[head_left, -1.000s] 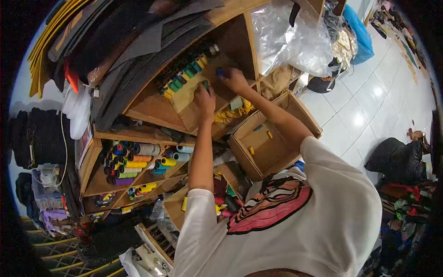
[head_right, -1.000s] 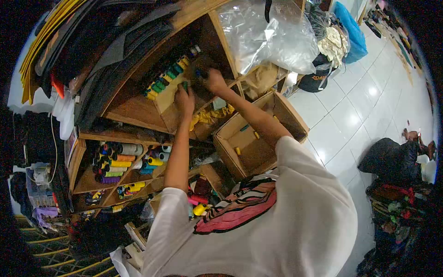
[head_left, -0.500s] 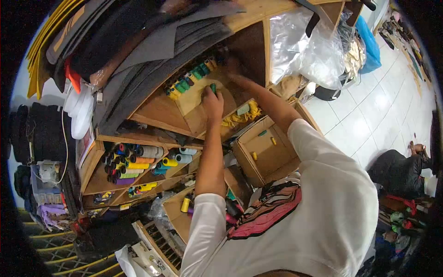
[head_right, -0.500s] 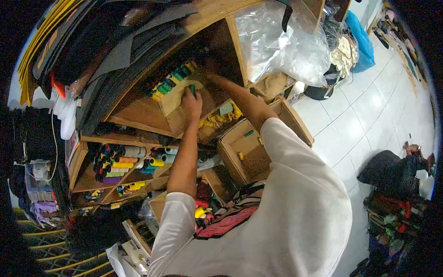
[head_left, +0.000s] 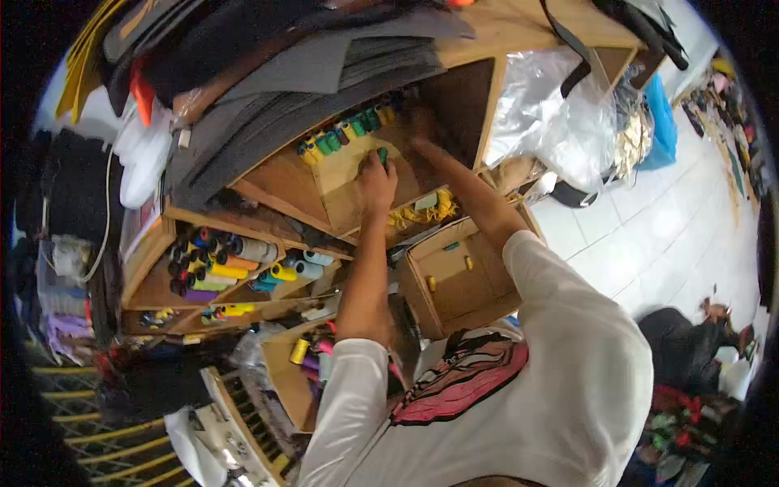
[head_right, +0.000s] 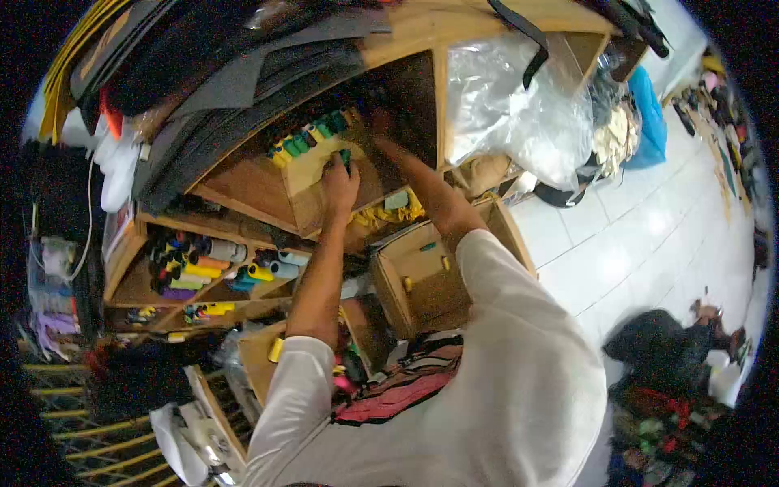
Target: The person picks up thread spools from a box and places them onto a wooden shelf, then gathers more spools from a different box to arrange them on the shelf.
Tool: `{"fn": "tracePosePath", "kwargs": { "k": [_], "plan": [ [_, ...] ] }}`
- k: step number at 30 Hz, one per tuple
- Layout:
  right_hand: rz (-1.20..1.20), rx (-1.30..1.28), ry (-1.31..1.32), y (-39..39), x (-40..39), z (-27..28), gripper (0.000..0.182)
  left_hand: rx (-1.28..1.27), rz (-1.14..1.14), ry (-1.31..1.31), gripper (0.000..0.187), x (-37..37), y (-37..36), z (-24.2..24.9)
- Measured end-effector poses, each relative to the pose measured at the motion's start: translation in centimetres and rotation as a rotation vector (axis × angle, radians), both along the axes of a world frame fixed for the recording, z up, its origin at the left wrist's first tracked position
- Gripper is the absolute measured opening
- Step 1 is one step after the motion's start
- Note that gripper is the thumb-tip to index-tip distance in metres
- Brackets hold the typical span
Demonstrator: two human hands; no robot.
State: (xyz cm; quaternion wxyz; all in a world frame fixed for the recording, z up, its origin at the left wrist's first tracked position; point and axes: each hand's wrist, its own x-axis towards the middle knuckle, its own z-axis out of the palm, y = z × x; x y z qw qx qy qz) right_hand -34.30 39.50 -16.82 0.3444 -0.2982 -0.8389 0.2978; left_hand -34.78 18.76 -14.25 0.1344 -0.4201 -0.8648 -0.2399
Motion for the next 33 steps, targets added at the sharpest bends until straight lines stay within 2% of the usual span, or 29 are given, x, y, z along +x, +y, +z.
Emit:
{"fn": "tracePosePath", "kwargs": {
  "k": [6, 9, 11, 12, 14, 16, 19, 20, 21, 23, 24, 25, 27, 28, 30, 32, 33],
  "plan": [
    [0.000, 0.106, -0.090, 2.0, -1.0, -3.3, 0.053, -0.128, 0.020, -0.304, 0.049, 1.9, -0.7, 5.1],
    [0.029, 0.106, -0.142, 1.9, -0.4, -4.6, 0.053, -0.041, -0.039, -0.185, 0.051, 1.9, -0.9, 5.0],
    [0.025, 0.010, -0.197, -2.4, 4.0, 1.2, 0.049, 0.015, -0.026, -0.169, 0.054, 1.2, -0.2, 2.8],
    [0.015, -0.138, -0.204, -5.7, 6.1, 4.1, 0.045, 0.039, -0.022, -0.157, 0.056, 1.0, -0.1, 1.9],
    [0.093, -0.311, -0.313, -8.0, 7.0, 7.2, 0.043, -0.089, 0.012, -0.111, 0.057, 1.4, -0.9, 3.1],
    [0.264, -0.365, -0.516, -8.6, 7.1, 8.4, 0.046, -0.183, 0.027, -0.131, 0.058, 1.5, -1.3, 3.3],
    [0.425, -0.458, -0.037, -10.9, 9.0, 9.6, 0.043, -0.229, 0.033, -0.247, 0.057, 1.5, -1.3, 4.1],
    [0.403, -0.414, -0.029, -9.7, 8.0, 6.7, 0.042, -0.228, 0.037, -0.284, 0.057, 1.6, -1.5, 4.4],
    [0.381, -0.370, -0.020, -7.5, 6.4, 1.2, 0.040, -0.228, 0.041, -0.321, 0.057, 1.7, -1.6, 4.6],
    [0.488, -0.441, -0.010, -6.9, 6.3, 0.5, 0.038, -0.139, 0.027, -0.433, 0.059, 1.1, -1.2, 3.6],
    [0.617, -0.554, -0.006, -8.4, 7.8, 4.8, 0.036, -0.094, 0.018, -0.487, 0.060, 0.7, -0.8, 2.6],
    [0.744, -0.666, -0.002, -9.2, 8.6, 7.5, 0.035, -0.030, 0.011, -0.374, 0.061, 0.2, -0.4, 0.6],
    [0.647, -0.694, -0.033, -8.5, 8.2, 7.6, 0.032, 0.096, -0.005, -0.146, 0.064, -0.7, 0.5, -3.2],
    [0.597, -0.709, -0.048, -8.3, 8.1, 7.8, 0.031, 0.092, -0.023, -0.186, 0.067, -0.1, 0.1, -1.3],
    [0.437, -0.825, 0.320, -8.0, 8.0, 8.7, 0.030, 0.086, -0.053, -0.266, 0.072, 0.7, -0.8, 1.7],
    [0.249, -0.592, 0.353, -7.6, 7.8, 10.3, 0.029, 0.086, 0.002, -0.153, 0.076, 0.0, 0.4, -1.1],
    [0.140, -0.308, 0.203, -6.7, 7.8, 11.1, 0.029, 0.072, 0.010, -0.148, 0.078, -0.1, 0.5, -1.3]
  ]
}}
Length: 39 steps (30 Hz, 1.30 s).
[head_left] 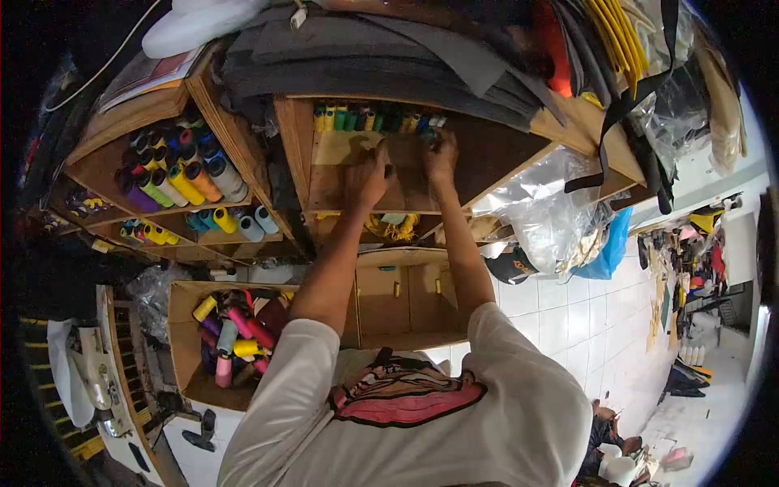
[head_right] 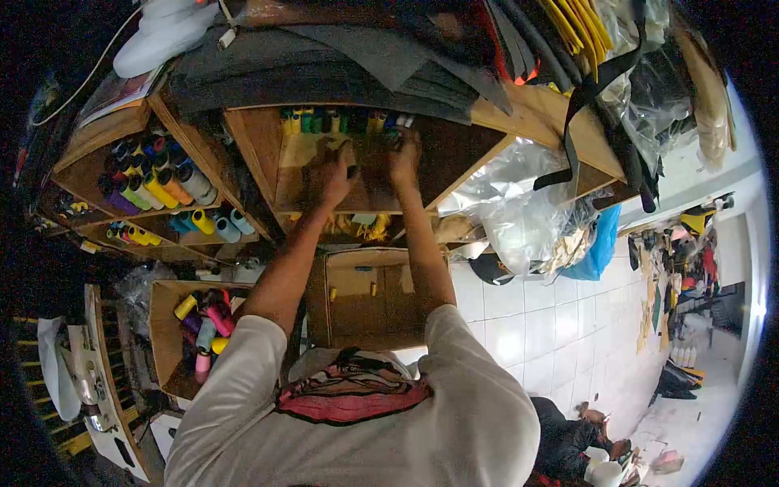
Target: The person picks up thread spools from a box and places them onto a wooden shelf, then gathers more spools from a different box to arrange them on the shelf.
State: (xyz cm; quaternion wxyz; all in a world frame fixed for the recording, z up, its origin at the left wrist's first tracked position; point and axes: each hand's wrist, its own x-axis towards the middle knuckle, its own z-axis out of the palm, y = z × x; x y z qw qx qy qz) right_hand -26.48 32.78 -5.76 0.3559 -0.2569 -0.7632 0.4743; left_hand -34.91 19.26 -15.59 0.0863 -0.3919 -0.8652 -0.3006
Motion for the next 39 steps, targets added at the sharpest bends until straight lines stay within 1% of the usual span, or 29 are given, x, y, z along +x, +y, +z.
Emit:
{"fn": "tracePosePath", "kwargs": {
  "k": [1, 4, 6, 8, 9, 10, 11, 13, 14, 16, 17, 18, 19, 20, 22, 24, 25, 26, 27, 28, 29, 30, 31, 32, 34, 35, 37, 38, 39],
  "plan": [
    [-0.116, 0.282, -0.146, 0.7, -0.1, 0.6, 0.029, -0.015, 0.007, 0.005, 0.079, -0.2, 0.1, -0.2],
    [-0.172, 0.478, -0.223, 2.2, -1.0, -1.0, 0.034, -0.079, -0.024, -0.121, 0.079, 0.2, -0.3, 1.0],
    [-0.189, 0.483, -0.233, 2.8, -1.7, -2.1, 0.035, -0.111, -0.017, -0.210, 0.077, 0.6, -0.4, 2.3],
    [-0.213, 0.431, -0.194, 2.9, -2.2, -3.2, 0.036, 0.064, -0.001, -0.059, 0.077, 0.6, 0.1, 0.4],
    [-0.230, 0.376, -0.146, 2.6, -2.6, -3.5, 0.037, 0.151, 0.009, 0.018, 0.077, 0.8, 0.0, 0.6],
    [-0.246, 0.321, -0.099, 2.5, -2.9, -3.7, 0.038, 0.075, -0.008, -0.087, 0.077, 0.7, -0.1, 1.0],
    [-0.281, 0.350, -0.108, 2.5, -3.1, -3.8, 0.038, -0.001, -0.025, -0.192, 0.076, 0.5, 0.0, 1.4],
    [-0.349, 0.409, -0.124, 2.1, -3.4, -3.4, 0.037, 0.006, -0.036, -0.240, 0.074, 0.5, 0.7, -0.3],
    [-0.366, 0.379, -0.129, 1.9, -3.7, -3.3, 0.033, 0.088, -0.027, -0.178, 0.072, 0.4, 1.6, -2.5],
    [-0.402, 0.316, -0.119, 1.8, -4.4, -3.0, 0.024, 0.056, -0.024, -0.147, 0.071, -0.5, 1.5, -1.5],
    [-0.423, 0.281, -0.121, 1.7, -4.3, -3.1, 0.021, -0.063, -0.034, -0.196, 0.070, -0.4, 1.1, -1.3],
    [-0.407, 0.293, -0.154, 1.8, -4.3, -3.0, 0.019, -0.178, -0.044, -0.243, 0.069, 0.2, 0.4, 0.6],
    [-0.391, 0.305, -0.188, 1.9, -4.3, -3.0, 0.017, -0.120, -0.016, -0.153, 0.070, 0.9, -0.7, 2.9],
    [-0.376, 0.315, -0.222, 2.3, -4.3, -3.1, 0.015, -0.141, -0.015, -0.149, 0.070, 1.1, -0.9, 3.8],
    [-0.286, 0.242, 0.205, 7.0, -6.4, -9.5, 0.015, -0.189, -0.022, -0.140, 0.071, 1.4, -1.3, 4.9],
    [-0.345, 0.285, -0.050, 4.5, -5.0, -6.4, 0.015, -0.129, 0.011, -0.066, 0.072, 2.2, -2.2, 6.3],
    [-0.270, -0.109, 0.191, 5.9, -5.7, -7.4, 0.016, -0.099, 0.022, -0.031, 0.072, 2.6, -2.5, 6.5],
    [-0.188, -0.501, 0.431, 8.8, -7.1, -10.0, 0.017, -0.062, 0.018, -0.039, 0.073, 2.0, -1.6, 4.5],
    [-0.157, -0.436, 0.499, 10.0, -6.7, -12.1, 0.018, -0.025, 0.013, -0.049, 0.073, 0.8, -0.1, 0.8],
    [-0.122, -0.372, 0.568, 11.1, -6.4, -14.0, 0.019, 0.011, 0.007, -0.059, 0.074, 0.1, 0.9, -1.2],
    [-0.145, 0.136, 0.429, 11.3, -5.1, -15.8, 0.021, 0.033, -0.108, -0.296, 0.074, 0.4, 0.4, 0.8],
    [-0.158, 0.633, 0.261, 10.9, -3.6, -17.0, 0.023, -0.040, -0.091, -0.294, 0.074, 0.4, 0.3, 1.1],
    [-0.130, 0.159, 0.277, 6.8, -2.0, -13.0, 0.025, -0.116, -0.074, -0.292, 0.074, 0.2, 0.3, 1.0],
    [-0.178, -0.318, 0.356, 1.9, -0.3, -8.0, 0.027, -0.192, -0.056, -0.287, 0.074, -0.1, 0.3, 1.1],
    [-0.059, 0.361, 0.140, -2.4, 4.0, -5.2, 0.031, -0.263, -0.009, -0.211, 0.072, -0.6, 0.3, 1.8],
    [0.025, 0.252, 0.108, -4.9, 7.0, -2.8, 0.035, -0.155, -0.024, -0.109, 0.071, -1.7, 0.8, -1.2],
    [0.095, 0.151, -0.077, -8.3, 12.6, -0.2, 0.036, -0.047, -0.031, -0.077, 0.069, -0.5, 0.2, -0.6],
    [0.131, 0.084, -0.175, -9.5, 15.5, -0.5, 0.037, -0.054, -0.020, -0.148, 0.069, 1.1, -0.8, 2.8],
    [0.119, 0.096, -0.202, -9.7, 18.0, -2.0, 0.035, -0.085, -0.026, -0.123, 0.066, 0.9, -0.8, 2.7]
  ]
}}
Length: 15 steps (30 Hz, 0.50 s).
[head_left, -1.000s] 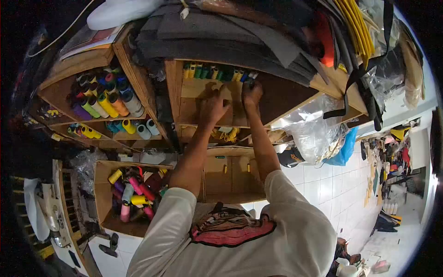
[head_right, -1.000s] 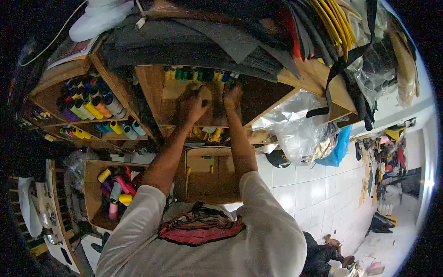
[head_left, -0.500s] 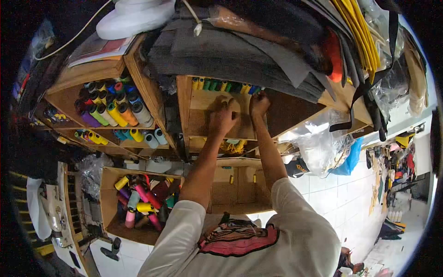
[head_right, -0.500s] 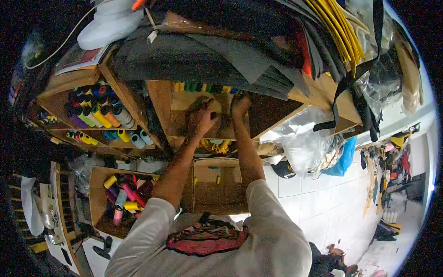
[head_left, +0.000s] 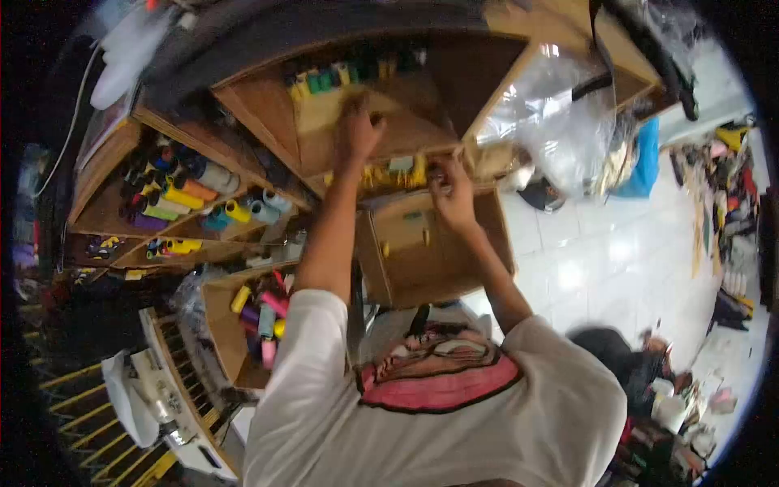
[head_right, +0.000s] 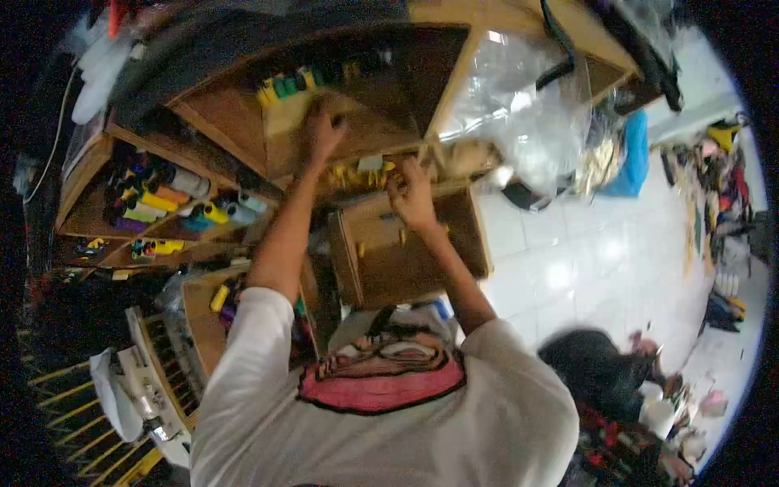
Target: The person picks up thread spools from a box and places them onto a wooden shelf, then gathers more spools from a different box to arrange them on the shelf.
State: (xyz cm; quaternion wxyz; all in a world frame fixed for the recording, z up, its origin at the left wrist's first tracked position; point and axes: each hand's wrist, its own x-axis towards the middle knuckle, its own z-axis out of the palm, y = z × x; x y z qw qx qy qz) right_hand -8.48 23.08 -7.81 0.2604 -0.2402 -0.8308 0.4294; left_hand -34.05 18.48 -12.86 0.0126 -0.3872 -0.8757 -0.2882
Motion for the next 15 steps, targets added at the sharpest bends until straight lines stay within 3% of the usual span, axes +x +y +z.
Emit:
{"fn": "tracePosePath", "kwargs": {
  "k": [2, 3, 4, 6, 9, 10, 12, 15],
  "plan": [
    [-0.023, 0.028, -0.052, -0.3, 5.1, -3.1, 0.034, 0.049, -0.042, 0.015, 0.059, -1.6, 0.2, -1.2],
    [-0.027, -0.072, -0.089, -1.0, 7.4, -1.5, 0.035, 0.132, -0.069, -0.003, 0.055, -1.1, -0.2, -1.3],
    [-0.096, -0.087, -0.036, -1.4, 9.6, -2.7, 0.035, -0.052, -0.061, -0.044, 0.050, 0.5, -1.0, 2.5],
    [-0.234, -0.078, 0.083, -1.1, 13.1, -4.8, 0.035, -0.022, -0.097, -0.020, 0.041, 0.7, -1.0, 2.6],
    [-0.442, -0.193, 0.094, -1.5, 17.1, -5.9, 0.030, 0.195, -0.194, -0.067, 0.031, 0.2, -2.2, -2.5],
    [-0.486, -0.260, 0.083, -1.6, 18.2, -6.0, 0.027, 0.203, -0.223, -0.113, 0.030, 1.4, -2.5, -1.5],
    [-0.475, -0.208, 0.076, -1.4, 20.4, -7.8, 0.026, 0.272, -0.150, 0.054, 0.022, 8.2, -4.7, 0.8],
    [-0.472, -0.300, 0.071, -1.2, 21.9, -8.8, 0.025, 0.312, -0.239, 0.012, 0.017, 16.4, -7.4, -2.5]
  ]
}}
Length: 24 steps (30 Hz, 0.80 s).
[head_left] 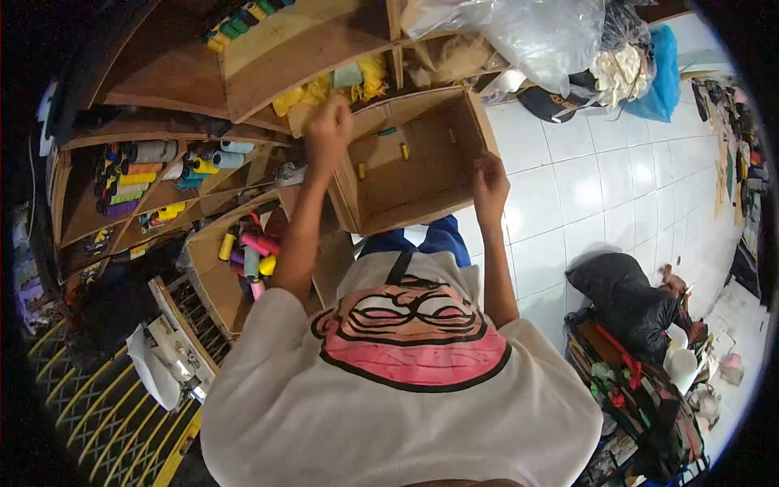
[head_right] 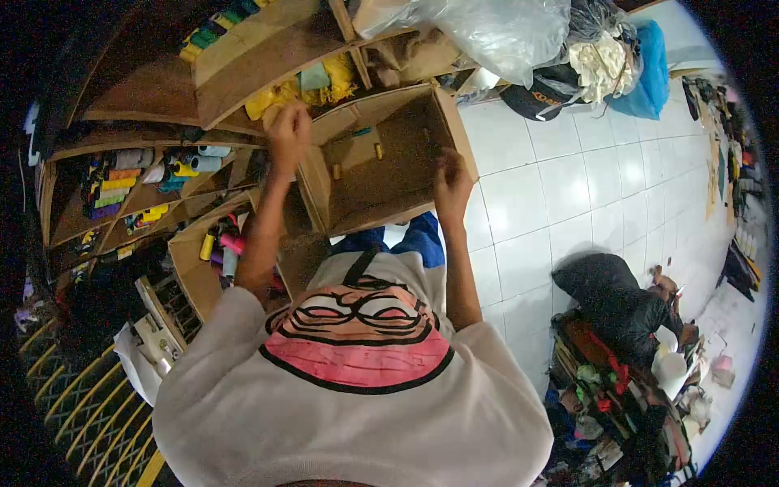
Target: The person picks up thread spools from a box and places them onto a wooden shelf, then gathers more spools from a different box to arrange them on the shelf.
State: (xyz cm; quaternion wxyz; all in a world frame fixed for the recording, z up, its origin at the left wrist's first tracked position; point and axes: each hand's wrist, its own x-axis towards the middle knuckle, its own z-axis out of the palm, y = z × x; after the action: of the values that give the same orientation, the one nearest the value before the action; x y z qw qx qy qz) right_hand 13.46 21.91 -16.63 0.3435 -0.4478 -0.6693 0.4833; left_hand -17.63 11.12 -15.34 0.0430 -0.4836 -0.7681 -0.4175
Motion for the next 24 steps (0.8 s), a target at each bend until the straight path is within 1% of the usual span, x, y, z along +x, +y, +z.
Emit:
{"fn": "tracePosePath", "kwargs": {
  "k": [1, 3, 5, 6, 7, 8, 9, 10, 11, 12, 13, 15, 16, 17, 18, 21, 22, 23, 24],
  "plan": [
    [0.014, -0.043, -0.023, 0.1, 0.3, -0.2, 0.025, -0.039, -0.054, -0.052, 0.015, 2.3, -0.7, -2.5],
    [0.072, -0.118, -0.108, 0.9, 0.6, -1.5, 0.024, -0.304, -0.108, -0.226, 0.009, 6.2, -1.7, -8.0],
    [0.185, -0.128, -0.110, 1.6, 0.6, -4.1, 0.024, -0.303, -0.192, -0.448, 0.014, 8.6, -1.9, -15.3],
    [0.242, -0.129, -0.110, 2.3, 0.3, -5.1, 0.025, -0.383, -0.180, -0.427, 0.015, 9.1, -1.7, -18.0],
    [0.275, -0.145, -0.256, 3.0, -0.8, -5.1, 0.024, -0.465, -0.167, -0.408, 0.017, 9.5, -1.7, -20.4],
    [0.330, -0.060, -0.306, 3.8, -1.3, -6.3, 0.025, -0.548, -0.154, -0.391, 0.019, 9.9, -1.4, -21.8],
    [0.385, 0.023, -0.356, 4.4, -1.8, -8.0, 0.026, -0.813, -0.099, -0.438, 0.019, 10.1, -0.4, -21.0],
    [0.438, 0.107, -0.406, 4.9, -2.0, -9.7, 0.027, -0.741, -0.031, -0.601, 0.020, 10.3, -0.8, -24.7],
    [0.458, 0.204, -0.410, 5.3, -2.2, -11.2, 0.028, -0.662, 0.036, -0.763, 0.021, 10.6, -1.6, -30.9],
    [0.479, 0.303, -0.413, 5.7, -2.3, -12.7, 0.029, -0.665, 0.078, -0.794, 0.022, 10.9, -1.3, -32.3],
    [0.499, 0.400, -0.413, 5.9, -2.5, -14.4, 0.030, -0.667, 0.121, -0.824, 0.025, 11.1, -0.5, -31.6],
    [0.485, -0.009, -0.604, 5.7, -3.1, -18.2, 0.031, -0.843, 0.141, -0.624, 0.033, 11.3, 1.8, -29.8],
    [0.467, -0.205, -0.708, 5.5, -3.5, -20.2, 0.032, -0.752, 0.154, -0.587, 0.037, 11.5, 2.0, -32.2],
    [0.480, -0.239, -0.751, 5.5, -3.9, -22.0, 0.033, -0.659, 0.166, -0.549, 0.041, 11.6, 2.1, -36.5],
    [0.505, -0.252, -0.772, 5.3, -4.4, -23.4, 0.033, -0.567, 0.180, -0.512, 0.045, 12.0, 2.3, -39.2],
    [0.563, -0.236, -0.819, 5.7, -5.5, -27.7, 0.033, -0.751, 0.320, -0.456, 0.036, 12.3, 4.9, -32.5],
    [0.573, -0.230, -0.828, 6.1, -5.9, -28.7, 0.033, -0.759, 0.331, -0.488, 0.036, 12.2, 4.8, -33.1],
    [0.570, -0.218, -0.840, 6.6, -6.3, -29.6, 0.033, -0.717, 0.330, -0.549, 0.036, 12.4, 4.9, -33.7],
    [0.566, -0.205, -0.849, 7.2, -6.8, -30.4, 0.033, -0.657, 0.320, -0.621, 0.037, 12.7, 4.7, -35.4]
  ]
}}
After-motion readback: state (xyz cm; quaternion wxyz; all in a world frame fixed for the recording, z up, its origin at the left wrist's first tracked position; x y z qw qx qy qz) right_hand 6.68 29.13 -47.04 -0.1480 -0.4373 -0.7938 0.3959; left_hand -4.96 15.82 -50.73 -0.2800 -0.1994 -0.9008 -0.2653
